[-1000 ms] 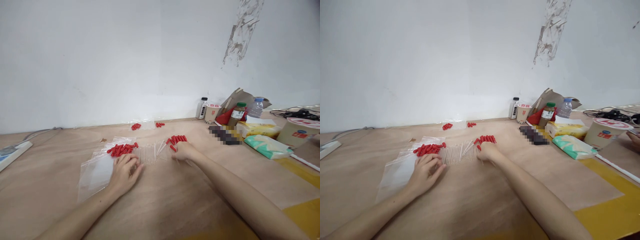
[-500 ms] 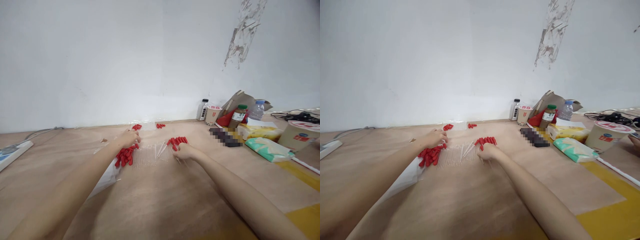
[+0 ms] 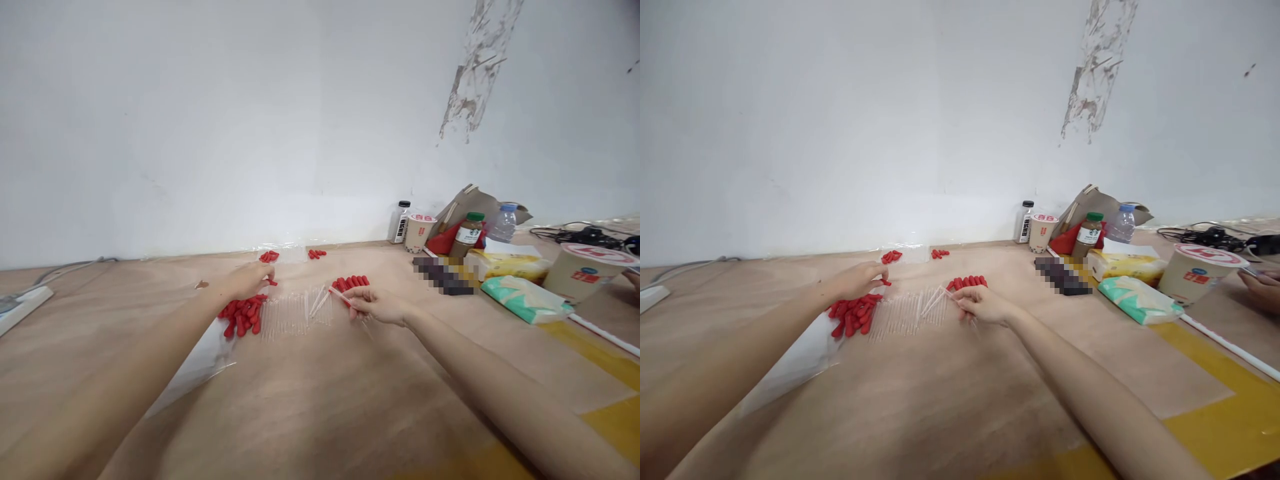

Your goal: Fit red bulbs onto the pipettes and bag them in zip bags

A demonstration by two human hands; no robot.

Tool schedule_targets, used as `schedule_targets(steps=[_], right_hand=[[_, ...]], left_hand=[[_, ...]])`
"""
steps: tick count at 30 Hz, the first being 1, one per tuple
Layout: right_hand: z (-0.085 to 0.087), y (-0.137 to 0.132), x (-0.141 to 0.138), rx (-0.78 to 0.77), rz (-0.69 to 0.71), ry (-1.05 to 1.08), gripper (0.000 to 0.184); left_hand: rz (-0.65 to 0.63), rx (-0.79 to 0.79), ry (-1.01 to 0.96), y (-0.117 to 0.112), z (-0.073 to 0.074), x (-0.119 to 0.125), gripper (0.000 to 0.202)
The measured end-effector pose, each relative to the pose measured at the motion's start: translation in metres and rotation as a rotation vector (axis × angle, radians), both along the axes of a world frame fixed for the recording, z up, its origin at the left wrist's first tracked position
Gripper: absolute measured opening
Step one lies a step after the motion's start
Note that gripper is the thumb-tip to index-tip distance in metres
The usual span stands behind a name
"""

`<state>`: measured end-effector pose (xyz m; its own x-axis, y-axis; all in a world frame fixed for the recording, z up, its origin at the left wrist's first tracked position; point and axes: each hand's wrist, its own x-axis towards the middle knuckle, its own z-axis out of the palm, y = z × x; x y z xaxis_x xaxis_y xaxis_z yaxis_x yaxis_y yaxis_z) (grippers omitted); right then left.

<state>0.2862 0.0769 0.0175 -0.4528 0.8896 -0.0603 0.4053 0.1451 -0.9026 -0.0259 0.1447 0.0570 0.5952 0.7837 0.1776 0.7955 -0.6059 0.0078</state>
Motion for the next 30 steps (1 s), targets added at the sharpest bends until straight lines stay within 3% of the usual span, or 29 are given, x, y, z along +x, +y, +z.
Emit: schedule_targets(steps=[3,5,7,10,14,25,30], right_hand=[[-0.011,-0.014,-0.009,0.148,0.005,0.011,0.019],[-0.020,-0.025,-0.016,0.306,-0.010,-0.003,0.018],[-0.029,-0.037,-0.024,0.458,-0.029,-0.022,0.019],[-0.040,-0.050,-0.034,0.643,-0.055,-0.060,0.019],[-0.045,-0.058,-0.042,0.747,-0.071,-0.143,0.019],[-0.048,-0.059,-0.047,0.745,-0.018,-0.204,0.018],[-0.046,-0.058,-0.045,0.733,0.034,-0.208,0.018]], left_hand=[[-0.017,0.022,-0.129,-0.043,-0.014,0.008,0.017],[-0.024,0.022,-0.210,-0.076,-0.034,0.018,0.020],[-0.040,0.004,-0.410,-0.104,-0.054,0.027,0.026],[-0.037,-0.080,-0.464,-0.129,-0.071,0.038,0.022],[-0.027,-0.081,-0.503,-0.136,-0.071,0.045,0.019],[-0.031,-0.038,-0.500,-0.135,-0.072,0.045,0.016],[-0.135,-0.075,-0.556,-0.135,-0.075,0.046,0.017]])
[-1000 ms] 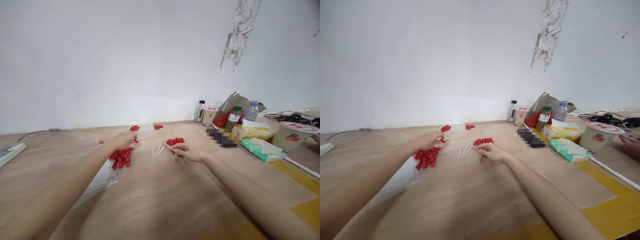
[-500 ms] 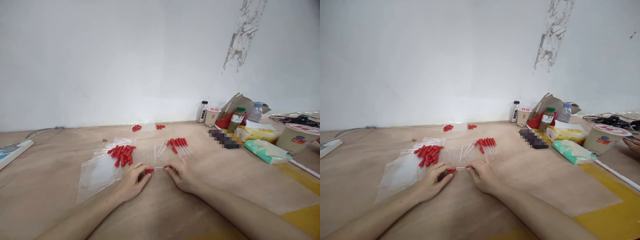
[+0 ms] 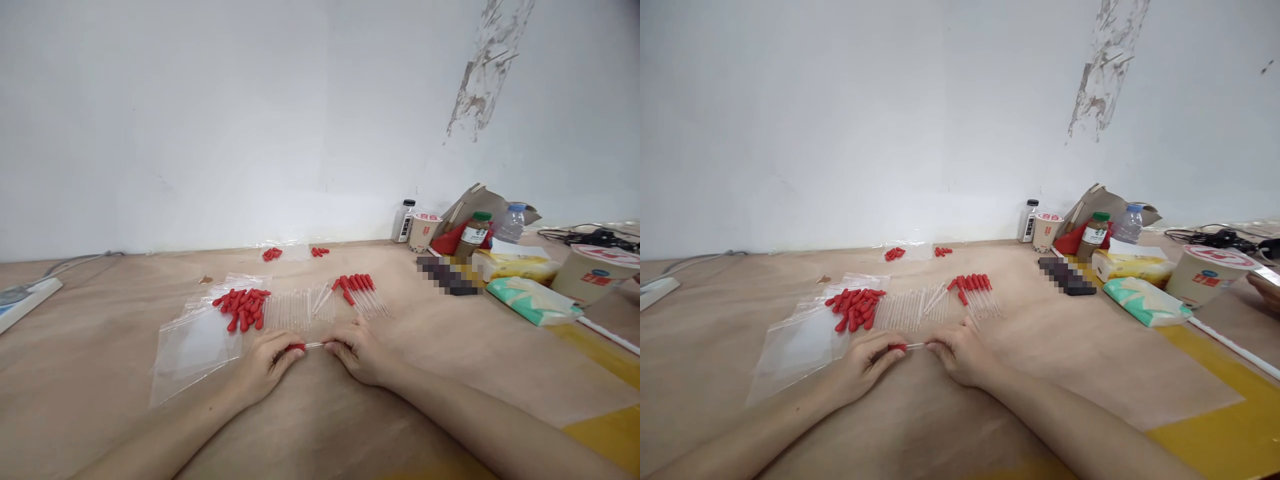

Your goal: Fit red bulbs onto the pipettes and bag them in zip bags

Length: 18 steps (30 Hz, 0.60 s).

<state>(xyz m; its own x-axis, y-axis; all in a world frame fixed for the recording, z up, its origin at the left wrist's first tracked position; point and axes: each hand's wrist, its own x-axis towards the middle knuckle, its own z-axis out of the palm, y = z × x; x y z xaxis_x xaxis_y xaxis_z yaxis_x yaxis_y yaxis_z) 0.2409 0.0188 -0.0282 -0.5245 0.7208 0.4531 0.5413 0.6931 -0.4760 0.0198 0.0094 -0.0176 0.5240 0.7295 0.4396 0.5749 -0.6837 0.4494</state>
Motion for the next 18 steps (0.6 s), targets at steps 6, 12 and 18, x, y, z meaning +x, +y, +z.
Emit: schedule_targets(steps=[6,12,18], right_hand=[[0.001,0.002,0.001,0.084,0.027,-0.038,0.018],[-0.002,-0.003,-0.004,0.272,-0.042,-0.088,0.019],[-0.003,-0.005,-0.009,0.308,0.019,-0.095,0.021]], left_hand=[[-0.086,0.097,0.072,-0.002,0.001,0.001,0.018],[-0.075,0.171,0.079,0.000,-0.001,0.001,0.019],[-0.130,0.198,0.090,-0.003,-0.001,0.003,0.013]])
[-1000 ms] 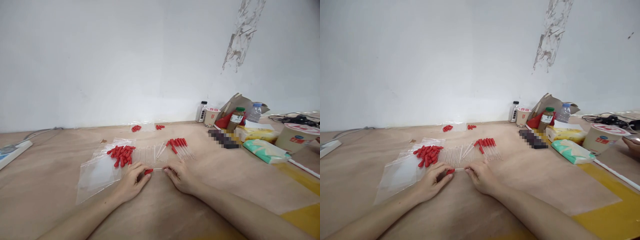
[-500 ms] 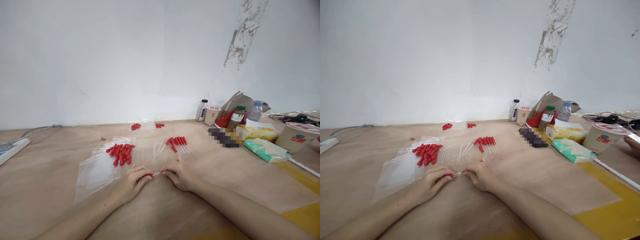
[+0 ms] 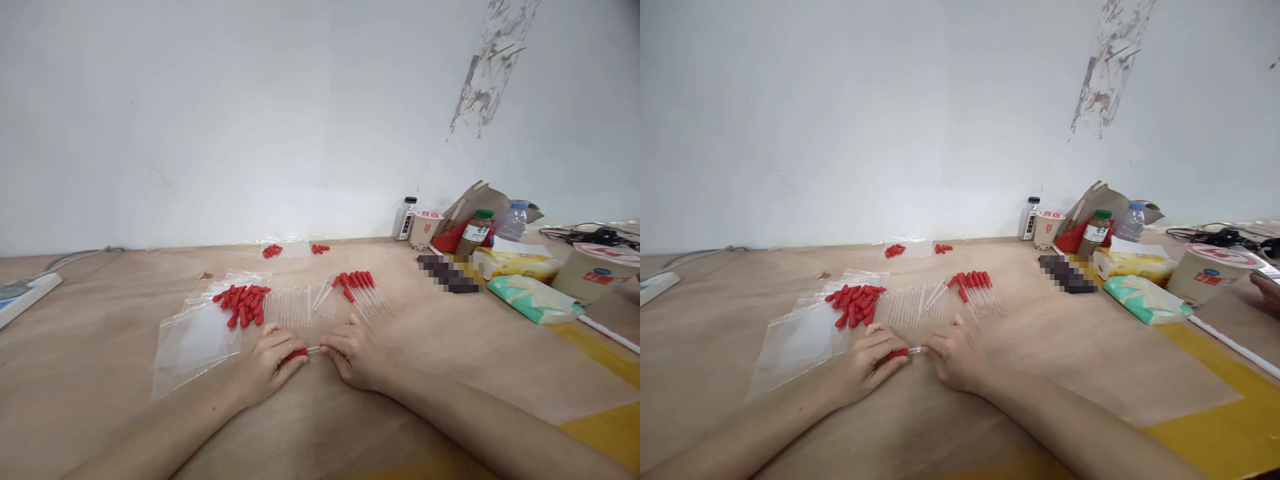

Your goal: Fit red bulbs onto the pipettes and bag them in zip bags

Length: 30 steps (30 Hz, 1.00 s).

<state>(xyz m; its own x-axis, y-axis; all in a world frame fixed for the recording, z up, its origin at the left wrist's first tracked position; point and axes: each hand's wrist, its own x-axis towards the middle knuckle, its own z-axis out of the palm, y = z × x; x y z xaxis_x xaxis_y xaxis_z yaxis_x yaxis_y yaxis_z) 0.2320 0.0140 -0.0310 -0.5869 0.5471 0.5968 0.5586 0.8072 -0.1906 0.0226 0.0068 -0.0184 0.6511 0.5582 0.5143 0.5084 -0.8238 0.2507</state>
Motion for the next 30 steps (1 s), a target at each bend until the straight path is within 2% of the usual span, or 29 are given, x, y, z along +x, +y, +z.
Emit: schedule_targets(steps=[5,11,13,16,18,21,30], right_hand=[[0.003,0.001,-0.004,-0.003,-0.006,-0.050,0.021],[0.023,-0.002,0.002,0.041,-0.111,-0.239,0.023],[0.028,0.002,0.009,-0.016,-0.184,-0.236,0.023],[0.032,0.018,0.022,-0.220,-0.406,-0.095,0.023],[0.032,0.030,0.029,-0.322,-0.544,-0.011,0.020],[0.030,0.042,0.030,-0.345,-0.654,0.011,0.015],[0.027,0.061,0.008,-0.357,-0.683,-0.073,0.018]], left_hand=[[0.023,-0.014,0.001,0.002,0.000,0.001,0.013],[0.167,0.007,-0.025,0.008,0.000,-0.002,0.016],[0.245,-0.010,-0.057,0.008,-0.001,-0.005,0.026],[0.316,-0.064,-0.066,0.006,-0.002,-0.009,0.032],[0.304,-0.061,-0.045,0.006,-0.002,-0.010,0.028],[0.252,-0.031,-0.002,0.006,-0.002,-0.009,0.021],[0.210,-0.044,0.022,0.005,0.000,-0.009,0.015]])
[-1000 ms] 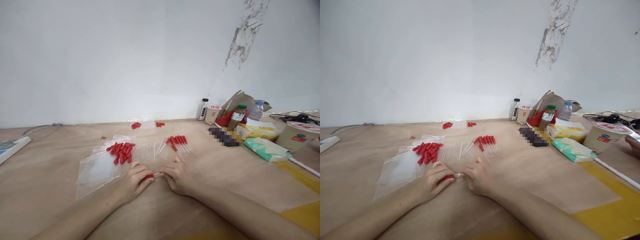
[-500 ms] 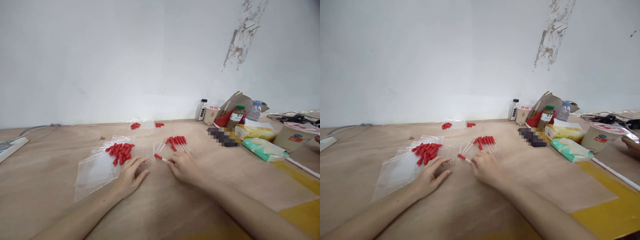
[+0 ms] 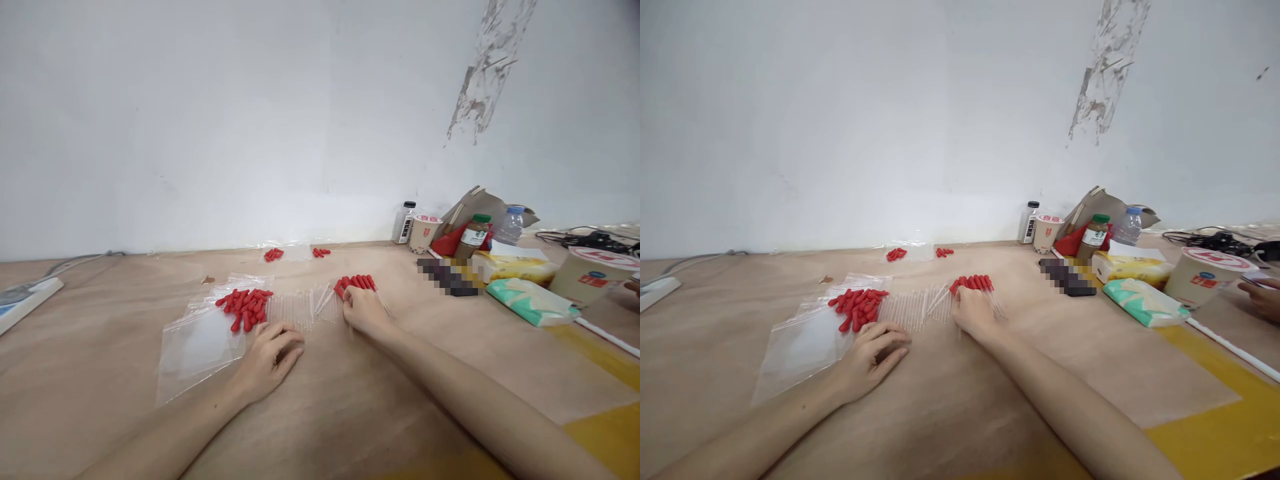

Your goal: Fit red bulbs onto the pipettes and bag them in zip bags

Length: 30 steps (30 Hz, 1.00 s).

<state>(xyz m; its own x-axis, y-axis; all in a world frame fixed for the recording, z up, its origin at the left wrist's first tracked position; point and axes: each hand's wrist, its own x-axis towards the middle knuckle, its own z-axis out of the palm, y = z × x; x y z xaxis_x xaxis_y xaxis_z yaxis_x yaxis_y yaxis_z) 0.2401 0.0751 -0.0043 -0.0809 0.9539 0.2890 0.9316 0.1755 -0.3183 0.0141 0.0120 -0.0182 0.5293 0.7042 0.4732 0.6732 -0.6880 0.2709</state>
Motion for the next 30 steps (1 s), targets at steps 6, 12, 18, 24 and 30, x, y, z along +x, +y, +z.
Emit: schedule_targets(steps=[6,12,18,24,30], right_hand=[[-0.003,0.010,-0.006,0.026,-0.048,-0.079,0.020],[0.000,0.008,-0.006,0.016,-0.074,-0.015,0.021],[-0.002,0.002,-0.009,-0.041,-0.057,-0.032,0.021],[0.002,0.003,0.002,-0.051,-0.020,-0.071,0.023],[0.003,0.004,0.004,0.062,0.117,-0.066,0.026]], left_hand=[[-0.010,-0.016,0.005,0.000,0.002,0.001,0.015],[-0.023,-0.017,0.013,0.001,0.002,0.001,0.017],[-0.014,-0.025,0.017,0.000,0.003,0.002,0.015],[-0.013,-0.028,0.023,0.000,0.004,0.002,0.018],[-0.007,-0.021,0.030,0.001,0.002,0.001,0.018]])
